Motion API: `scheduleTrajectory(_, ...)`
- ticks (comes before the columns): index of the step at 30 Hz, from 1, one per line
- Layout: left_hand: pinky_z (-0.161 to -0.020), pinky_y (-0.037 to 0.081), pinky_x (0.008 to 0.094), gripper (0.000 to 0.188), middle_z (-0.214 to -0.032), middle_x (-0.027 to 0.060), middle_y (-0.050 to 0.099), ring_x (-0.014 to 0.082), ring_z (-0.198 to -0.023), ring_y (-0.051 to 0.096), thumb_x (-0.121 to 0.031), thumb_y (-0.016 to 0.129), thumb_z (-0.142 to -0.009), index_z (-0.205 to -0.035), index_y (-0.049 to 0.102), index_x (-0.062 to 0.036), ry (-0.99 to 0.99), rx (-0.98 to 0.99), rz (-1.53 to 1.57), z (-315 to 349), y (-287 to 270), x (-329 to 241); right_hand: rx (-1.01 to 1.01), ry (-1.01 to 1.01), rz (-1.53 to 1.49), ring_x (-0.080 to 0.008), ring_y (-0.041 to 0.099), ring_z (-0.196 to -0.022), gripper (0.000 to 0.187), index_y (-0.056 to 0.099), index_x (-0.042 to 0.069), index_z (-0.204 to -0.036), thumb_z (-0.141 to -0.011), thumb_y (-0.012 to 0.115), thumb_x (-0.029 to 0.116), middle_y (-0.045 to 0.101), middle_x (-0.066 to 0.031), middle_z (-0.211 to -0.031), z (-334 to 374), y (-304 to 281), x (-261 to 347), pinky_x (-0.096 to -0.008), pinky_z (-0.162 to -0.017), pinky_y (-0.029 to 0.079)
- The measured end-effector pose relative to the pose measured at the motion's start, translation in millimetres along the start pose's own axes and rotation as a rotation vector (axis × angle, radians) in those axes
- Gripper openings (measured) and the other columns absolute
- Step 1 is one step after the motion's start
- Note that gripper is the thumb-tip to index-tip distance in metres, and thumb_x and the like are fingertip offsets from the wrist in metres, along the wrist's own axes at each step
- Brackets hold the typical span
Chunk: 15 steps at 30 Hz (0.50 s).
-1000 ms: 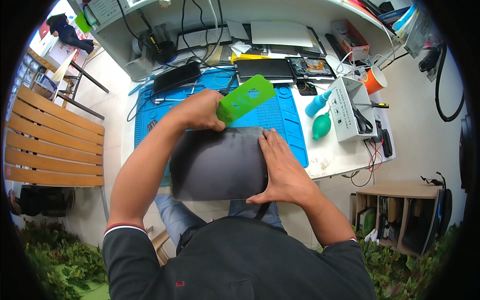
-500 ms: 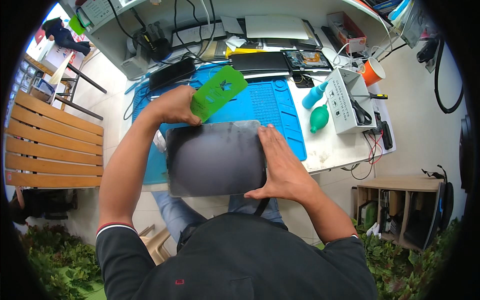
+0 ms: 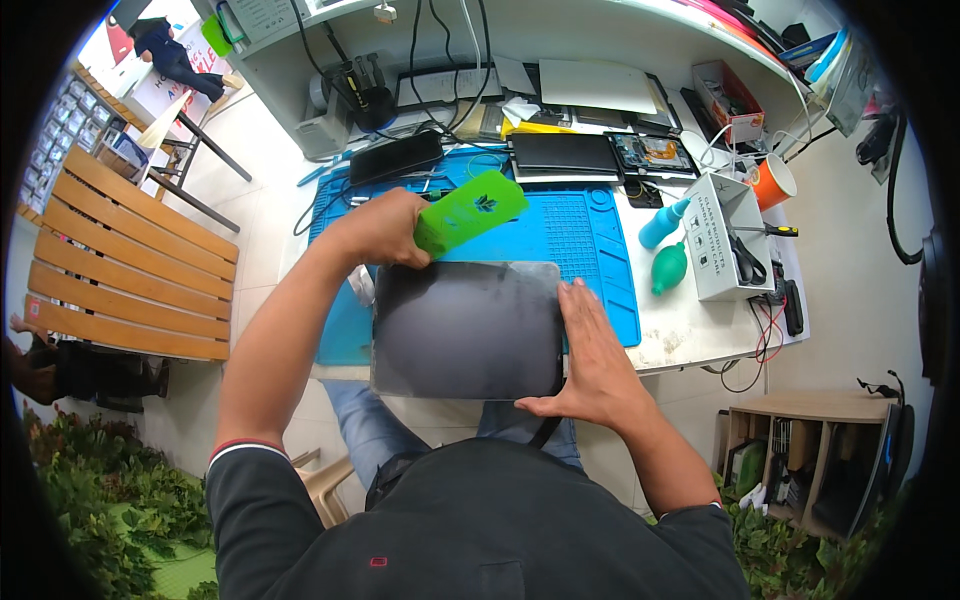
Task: The person uses a pry tool to separate the screen assembly from the chassis of a tablet.
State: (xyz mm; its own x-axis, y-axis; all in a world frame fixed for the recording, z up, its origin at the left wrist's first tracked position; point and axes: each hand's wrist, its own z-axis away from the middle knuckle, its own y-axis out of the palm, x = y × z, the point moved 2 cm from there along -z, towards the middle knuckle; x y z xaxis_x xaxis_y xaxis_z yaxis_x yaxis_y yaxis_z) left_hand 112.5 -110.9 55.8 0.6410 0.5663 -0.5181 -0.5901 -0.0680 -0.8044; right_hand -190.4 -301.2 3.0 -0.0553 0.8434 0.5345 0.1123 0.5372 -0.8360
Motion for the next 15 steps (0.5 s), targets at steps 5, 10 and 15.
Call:
scheduleTrajectory(5, -0.082, 0.060, 0.0374, 0.032, -0.093, 0.0135, 0.080, 0.0244, -0.084, 0.078, -0.017, 0.090, -0.081, -0.107, 0.080, -0.0009, 0.090, -0.130, -0.013, 13.5, 9.9, 5.7, -0.081, -0.082, -0.005, -0.0535, 0.025, -0.166, 0.133, 0.027, -0.010, -0.170, -0.074, 0.099, 0.047, 0.037, -0.0354, -0.171, 17.5, 8.7, 8.4, -0.0606, -0.137, 0.023)
scheduleTrajectory(10, -0.080, 0.061, 0.0354, 0.026, -0.092, 0.0116, 0.080, 0.0192, -0.084, 0.077, -0.022, 0.084, -0.101, -0.109, 0.080, 0.0024, 0.124, -0.477, 0.443, 61.3, 3.0, 23.9, -0.291, -0.159, -0.031, -0.0539, 0.043, -0.157, 0.104, 0.048, -0.006, -0.160, -0.077, 0.096, 0.035, 0.050, -0.0313, -0.163, 58.1, 16.4, 16.1, -0.0625, -0.131, 0.034)
scheduleTrajectory(15, -0.076, 0.061, 0.0325, 0.028, -0.093, 0.0096, 0.078, 0.0168, -0.081, 0.074, -0.023, 0.080, -0.107, -0.109, 0.079, 0.0045, 0.085, -0.768, 0.611, 132.2, -1.0, 42.9, -0.374, -0.037, -0.342, -0.0373, 0.070, -0.087, 0.021, 0.072, 0.000, -0.092, -0.086, 0.084, 0.016, 0.075, -0.0177, -0.095, 143.5, 46.1, -14.4, -0.0518, -0.085, 0.055)
